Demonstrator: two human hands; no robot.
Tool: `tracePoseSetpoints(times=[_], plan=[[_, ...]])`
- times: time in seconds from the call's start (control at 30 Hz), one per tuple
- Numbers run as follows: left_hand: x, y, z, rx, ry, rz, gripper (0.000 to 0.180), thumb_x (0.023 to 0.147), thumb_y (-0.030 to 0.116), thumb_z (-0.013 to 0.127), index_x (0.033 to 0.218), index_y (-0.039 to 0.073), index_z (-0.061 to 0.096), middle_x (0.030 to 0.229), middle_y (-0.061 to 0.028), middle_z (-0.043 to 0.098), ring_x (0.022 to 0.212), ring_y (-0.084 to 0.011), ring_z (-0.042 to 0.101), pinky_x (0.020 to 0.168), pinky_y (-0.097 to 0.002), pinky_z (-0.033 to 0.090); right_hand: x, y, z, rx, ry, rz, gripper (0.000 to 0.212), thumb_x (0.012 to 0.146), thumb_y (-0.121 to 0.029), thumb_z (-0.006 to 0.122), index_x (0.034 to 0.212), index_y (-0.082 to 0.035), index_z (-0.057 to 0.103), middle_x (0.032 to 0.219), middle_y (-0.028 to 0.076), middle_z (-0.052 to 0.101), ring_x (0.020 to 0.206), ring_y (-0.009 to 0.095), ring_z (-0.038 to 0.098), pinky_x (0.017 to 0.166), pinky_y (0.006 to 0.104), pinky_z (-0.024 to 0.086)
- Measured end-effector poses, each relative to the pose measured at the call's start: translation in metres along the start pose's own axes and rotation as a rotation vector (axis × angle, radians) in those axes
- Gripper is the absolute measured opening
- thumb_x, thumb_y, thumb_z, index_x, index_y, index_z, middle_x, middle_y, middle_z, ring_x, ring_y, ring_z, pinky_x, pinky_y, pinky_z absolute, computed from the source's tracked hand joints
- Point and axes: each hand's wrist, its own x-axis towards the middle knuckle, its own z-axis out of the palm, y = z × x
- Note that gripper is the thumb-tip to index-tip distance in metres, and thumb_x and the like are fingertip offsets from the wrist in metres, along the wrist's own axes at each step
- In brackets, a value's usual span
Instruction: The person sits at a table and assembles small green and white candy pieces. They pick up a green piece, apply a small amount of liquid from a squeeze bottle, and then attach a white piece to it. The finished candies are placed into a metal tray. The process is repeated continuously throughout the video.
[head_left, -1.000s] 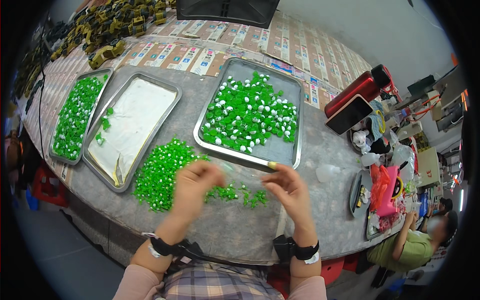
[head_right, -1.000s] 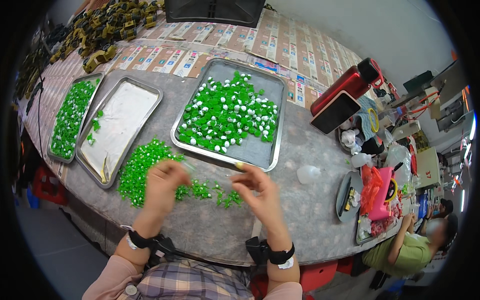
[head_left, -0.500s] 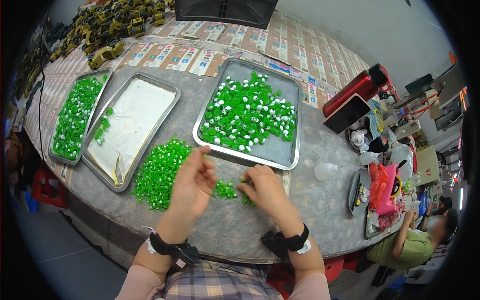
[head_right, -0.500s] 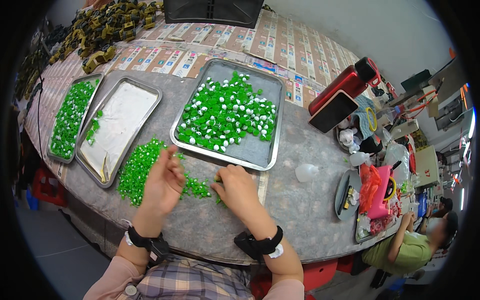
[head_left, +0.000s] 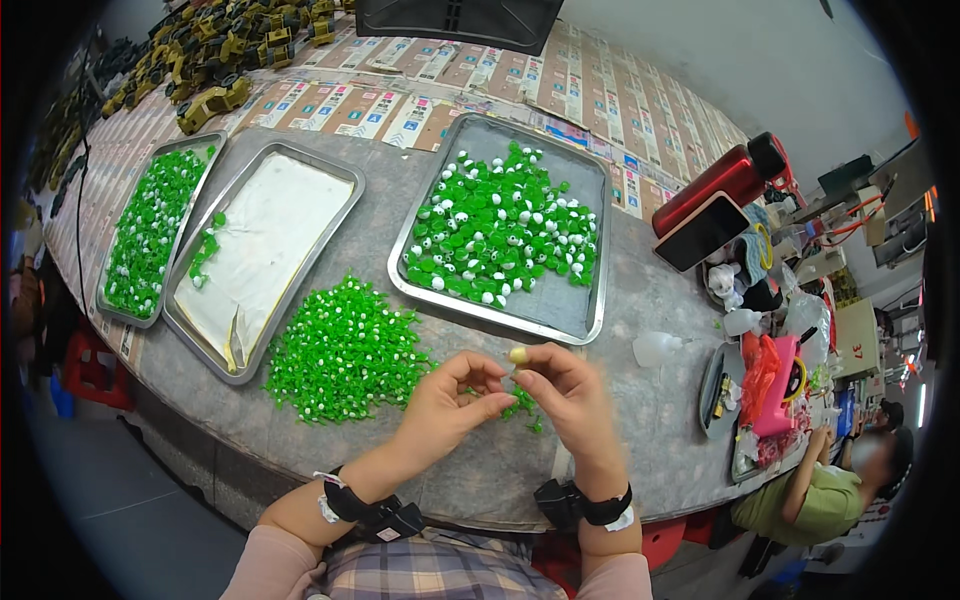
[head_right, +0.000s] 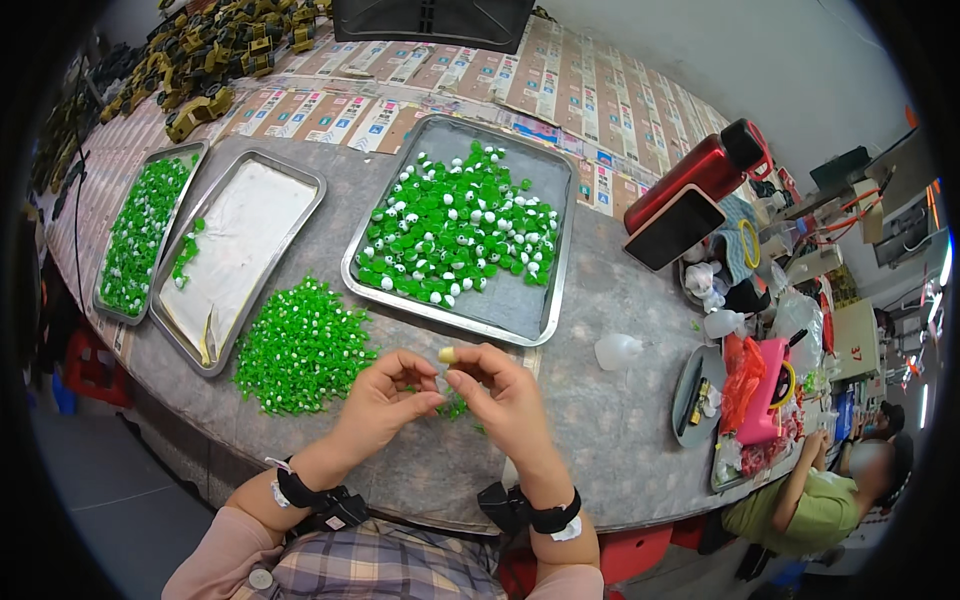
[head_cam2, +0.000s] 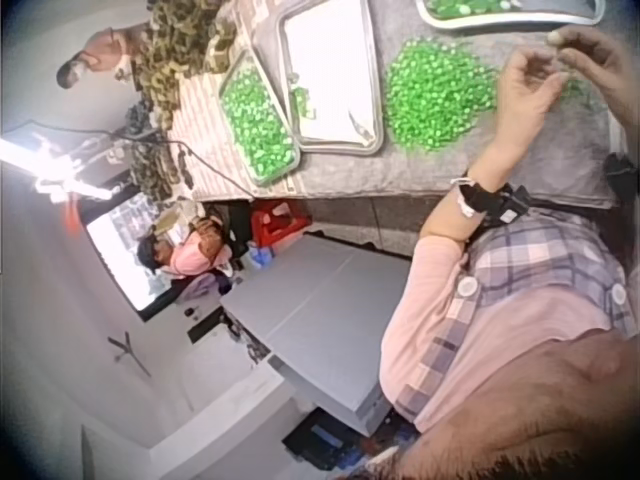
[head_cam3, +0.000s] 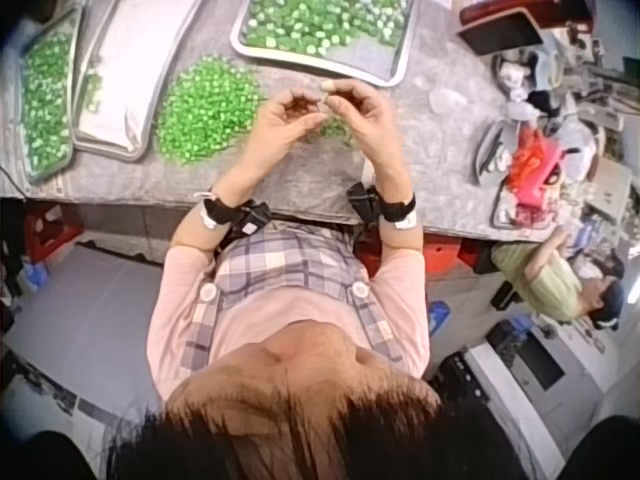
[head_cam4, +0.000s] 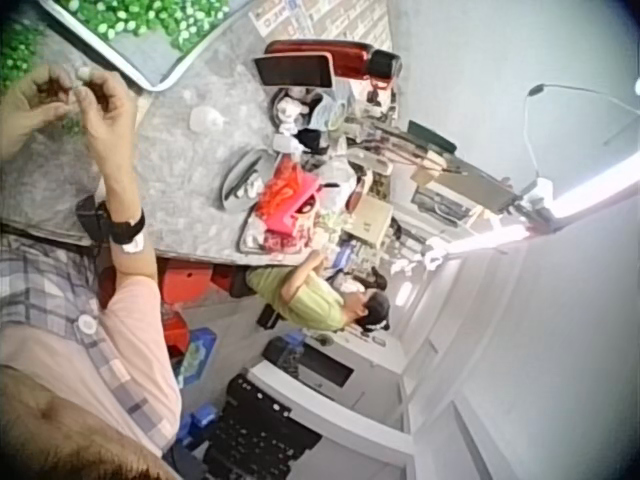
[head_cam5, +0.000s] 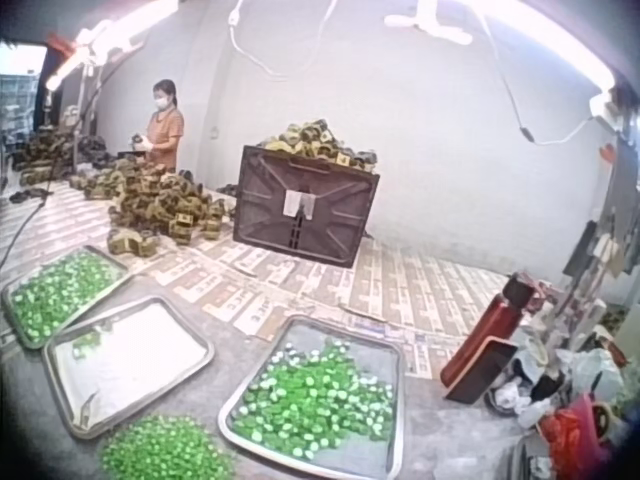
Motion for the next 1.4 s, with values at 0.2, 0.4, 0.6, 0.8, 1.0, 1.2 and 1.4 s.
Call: tracePoseSetpoints(times=[0.2,0.4,0.6,0.8,1.0,1.2,1.4], plan=[[-0.001,-0.002,-0.005,0.11,0.012,-0.005,0.016,0.074,0.003,0.058,0.088,0.002,0.048,0.078,-0.004,0.053,0.068,-0.0087,0.053,0.06,-0.0203,0.045,-0.007,0.005,0.001,0.146,0.013,0.038,0.01,0.076,-0.003,0.056,0.085,0.002,0.054,0.082,0.005,0.054,0.074,0.009,0.052,0.066,0.0199,0.041],[0.0,0.006,0.002,-0.137,-0.014,-0.08,0.018,0.078,0.007,0.055,0.094,0.0,0.051,0.079,-0.006,0.057,0.071,-0.0113,0.056,0.066,-0.0216,0.047,-0.01,0.003,0.002,0.124,0.089,-0.069,0.009,0.073,-0.002,0.057,0.081,0.001,0.055,0.083,0.006,0.054,0.075,0.011,0.052,0.066,0.0203,0.041],[0.002,-0.004,-0.007,-0.212,-0.043,-0.147,0.018,0.079,0.007,0.052,0.095,-0.001,0.053,0.083,-0.009,0.059,0.072,-0.0134,0.057,0.065,-0.0246,0.049,-0.011,-0.001,-0.007,-0.308,0.17,-0.328,0.009,0.069,-0.003,0.06,0.076,-0.001,0.055,0.084,0.008,0.053,0.077,0.014,0.05,0.068,0.0245,0.04],[0.001,-0.001,-0.005,-0.261,0.057,-0.126,0.014,0.079,0.008,0.053,0.091,0.001,0.054,0.08,-0.0079,0.058,0.072,-0.0129,0.056,0.062,-0.0264,0.049,-0.023,-0.004,-0.09,-0.257,1.098,-0.562,0.021,0.073,-0.005,0.058,0.091,-0.002,0.049,0.093,0.007,0.051,0.081,0.015,0.048,0.072,0.0262,0.037],[0.001,0.002,0.0,-0.222,0.032,-0.146,0.017,0.078,0.007,0.053,0.093,-0.001,0.055,0.082,-0.0065,0.058,0.072,-0.0119,0.056,0.067,-0.0256,0.049,-0.021,0.062,-0.15,-0.725,0.777,-0.057,0.035,0.07,-0.008,0.061,0.101,-0.002,0.047,0.102,0.011,0.048,0.098,0.017,0.043,0.08,0.0299,0.034],[0.0,-0.002,-0.009,-0.273,0.038,-0.136,0.015,0.078,0.006,0.054,0.091,-0.001,0.056,0.079,-0.0073,0.058,0.07,-0.0122,0.057,0.066,-0.0252,0.049,-0.017,0.0,-0.084,-0.173,0.692,-0.216,0.044,0.068,-0.03,0.065,0.096,0.001,0.049,0.091,0.007,0.053,0.078,0.013,0.051,0.065,0.0232,0.04],[0.001,-0.001,-0.011,-0.376,-0.015,-0.167,0.011,0.076,0.005,0.056,0.086,0.0,0.055,0.076,-0.0075,0.059,0.067,-0.013,0.057,0.062,-0.0245,0.049,-0.033,-0.034,-0.034,-0.248,0.664,-0.451,0.058,0.057,-0.046,0.071,0.085,-0.002,0.047,0.072,0.0,0.044,0.064,0.009,0.042,0.057,0.0194,0.034]])
